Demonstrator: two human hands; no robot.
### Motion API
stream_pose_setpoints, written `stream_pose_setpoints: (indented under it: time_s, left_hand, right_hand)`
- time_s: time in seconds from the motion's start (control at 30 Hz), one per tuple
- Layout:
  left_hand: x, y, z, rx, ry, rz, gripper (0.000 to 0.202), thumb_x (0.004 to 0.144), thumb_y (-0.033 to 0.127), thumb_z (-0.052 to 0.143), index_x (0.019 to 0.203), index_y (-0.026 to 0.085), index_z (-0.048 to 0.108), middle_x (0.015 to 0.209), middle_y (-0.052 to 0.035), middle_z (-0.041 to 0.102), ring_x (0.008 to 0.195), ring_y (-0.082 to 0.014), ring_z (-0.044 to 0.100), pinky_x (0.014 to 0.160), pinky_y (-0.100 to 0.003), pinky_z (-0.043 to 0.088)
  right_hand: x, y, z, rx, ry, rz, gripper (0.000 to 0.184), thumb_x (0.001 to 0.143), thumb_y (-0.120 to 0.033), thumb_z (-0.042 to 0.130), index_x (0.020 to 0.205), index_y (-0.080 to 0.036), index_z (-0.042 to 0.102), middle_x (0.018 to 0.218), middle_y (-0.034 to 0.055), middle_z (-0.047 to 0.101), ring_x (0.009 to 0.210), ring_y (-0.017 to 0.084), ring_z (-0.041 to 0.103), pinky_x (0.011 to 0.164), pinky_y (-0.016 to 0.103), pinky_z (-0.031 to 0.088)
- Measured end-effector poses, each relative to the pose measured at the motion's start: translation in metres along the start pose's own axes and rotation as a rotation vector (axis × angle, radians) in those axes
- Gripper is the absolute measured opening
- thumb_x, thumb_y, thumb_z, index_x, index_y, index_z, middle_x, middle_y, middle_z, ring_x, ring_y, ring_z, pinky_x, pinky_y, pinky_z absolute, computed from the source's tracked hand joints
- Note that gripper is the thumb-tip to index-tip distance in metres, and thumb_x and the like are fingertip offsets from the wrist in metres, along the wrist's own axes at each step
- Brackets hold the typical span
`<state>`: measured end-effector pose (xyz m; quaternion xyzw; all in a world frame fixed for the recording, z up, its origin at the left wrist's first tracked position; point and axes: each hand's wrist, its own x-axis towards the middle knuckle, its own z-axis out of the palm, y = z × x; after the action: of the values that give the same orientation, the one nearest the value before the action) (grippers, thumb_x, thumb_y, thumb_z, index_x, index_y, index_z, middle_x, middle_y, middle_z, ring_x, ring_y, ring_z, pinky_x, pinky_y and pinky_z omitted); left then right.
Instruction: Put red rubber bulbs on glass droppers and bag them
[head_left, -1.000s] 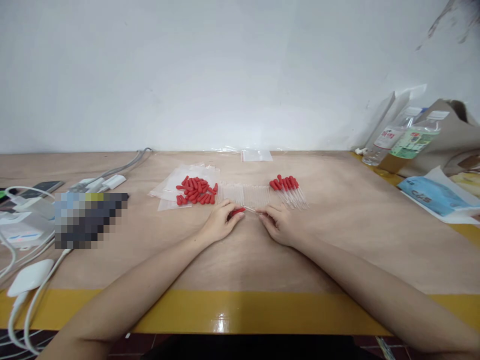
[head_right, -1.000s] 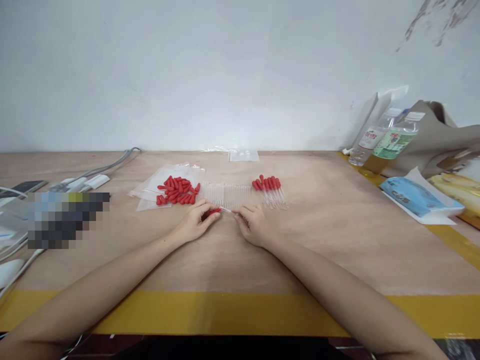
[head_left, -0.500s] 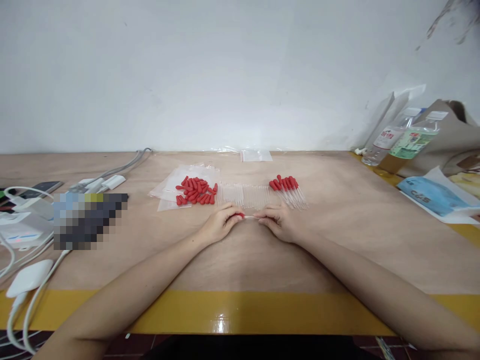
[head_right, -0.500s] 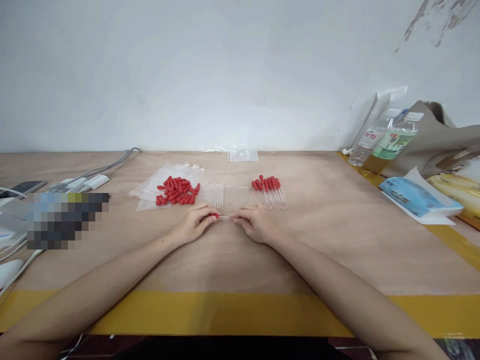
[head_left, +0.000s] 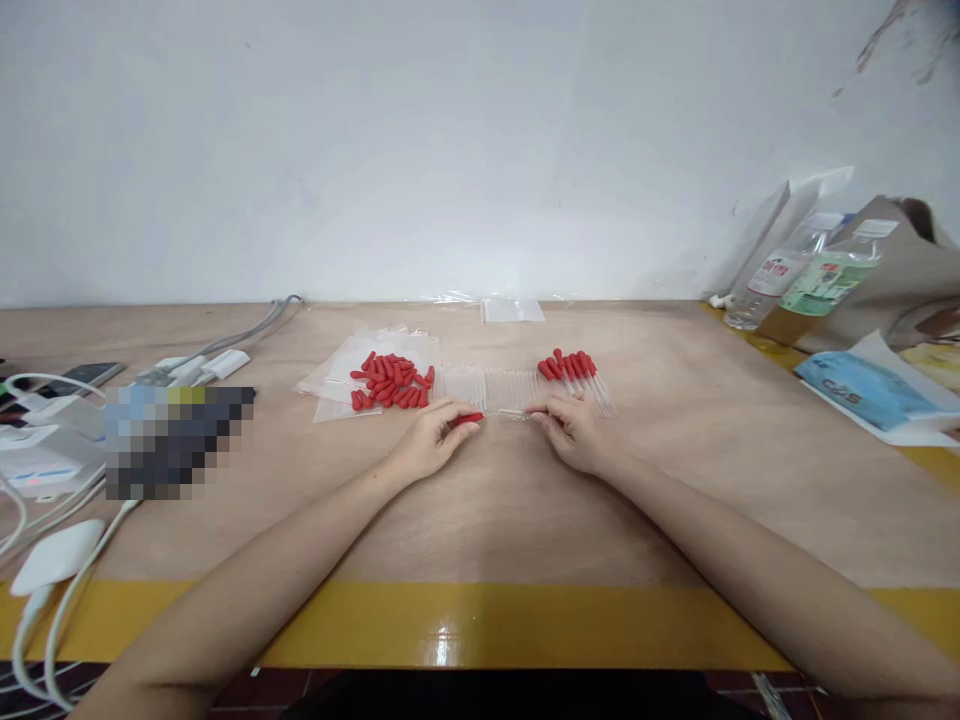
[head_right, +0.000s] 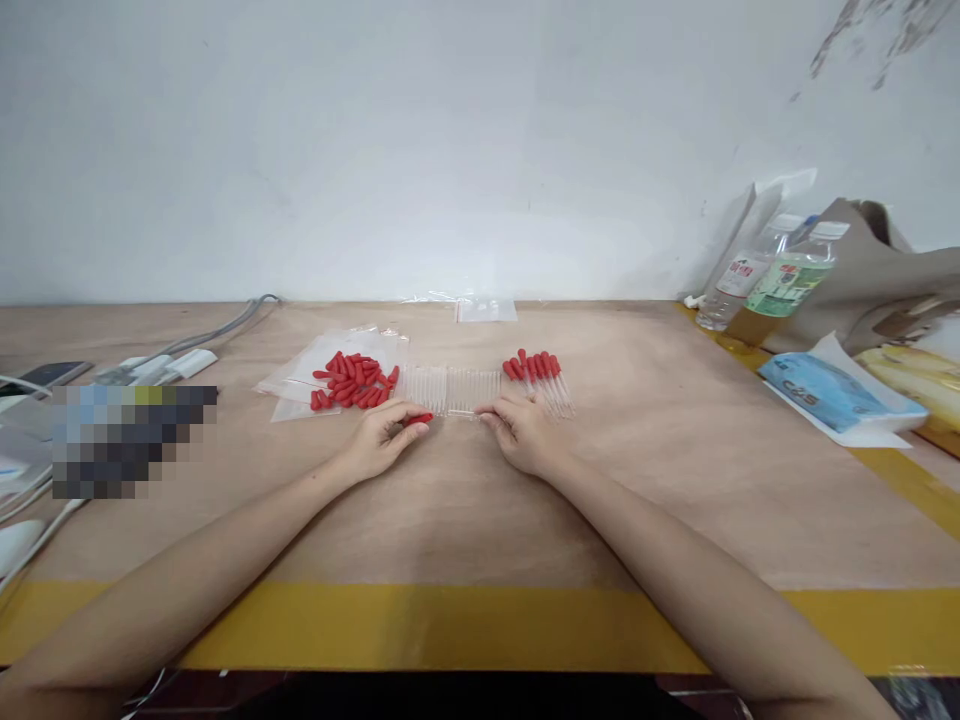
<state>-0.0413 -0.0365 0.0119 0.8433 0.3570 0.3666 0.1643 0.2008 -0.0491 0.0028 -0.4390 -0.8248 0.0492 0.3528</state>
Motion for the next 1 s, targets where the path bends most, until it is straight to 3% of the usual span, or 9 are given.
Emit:
stream_pose_setpoints:
  time_s: [0.23,0.4,0.67,0.8,1.0]
  left_hand:
    - [0.002,0.011,0.007,-0.036,-0.047,-0.004,0.018,0.084,0.027,0.049,0.091,0.016,0.06,0.083,-0.0039,0.06,0.075,-0.013,0.055,0.068,-0.025,0.044]
    - [0.0,0.01,0.008,-0.103,-0.05,-0.044,0.016,0.084,0.026,0.049,0.088,0.015,0.061,0.082,-0.0035,0.062,0.075,-0.0129,0.057,0.069,-0.025,0.044]
    - [-0.003,0.013,0.007,-0.098,-0.235,0.035,0.017,0.085,0.025,0.046,0.086,0.017,0.061,0.081,-0.0022,0.061,0.075,-0.0116,0.056,0.069,-0.023,0.043]
    - [-0.004,0.013,0.008,0.008,-0.199,0.02,0.018,0.086,0.028,0.047,0.088,0.017,0.061,0.079,-0.0023,0.061,0.071,-0.0117,0.055,0.066,-0.023,0.042]
    - [-0.006,0.014,0.011,0.091,-0.194,0.073,0.019,0.085,0.029,0.046,0.088,0.016,0.06,0.079,-0.0033,0.059,0.069,-0.0117,0.053,0.064,-0.023,0.042]
  right_hand:
    - [-0.001,-0.015,0.006,0.043,-0.023,-0.025,0.019,0.088,-0.025,0.042,0.092,-0.02,0.06,0.082,0.0015,0.065,0.071,0.013,0.055,0.072,0.031,0.027]
    - [-0.003,-0.013,0.01,0.057,-0.071,-0.056,0.018,0.087,-0.028,0.044,0.091,-0.022,0.061,0.083,0.0004,0.065,0.07,0.012,0.055,0.072,0.03,0.027]
    - [0.001,-0.009,-0.001,-0.019,-0.185,-0.135,0.021,0.087,-0.027,0.044,0.09,-0.023,0.064,0.08,0.0003,0.065,0.065,0.011,0.051,0.072,0.03,0.024]
    - [0.0,-0.013,-0.002,-0.176,-0.119,-0.16,0.022,0.087,-0.025,0.043,0.09,-0.023,0.065,0.08,0.0011,0.065,0.065,0.011,0.05,0.072,0.032,0.021]
    - [-0.001,-0.016,-0.002,-0.167,-0.18,-0.176,0.024,0.087,-0.024,0.04,0.088,-0.021,0.064,0.078,0.0011,0.065,0.063,0.011,0.049,0.071,0.031,0.021]
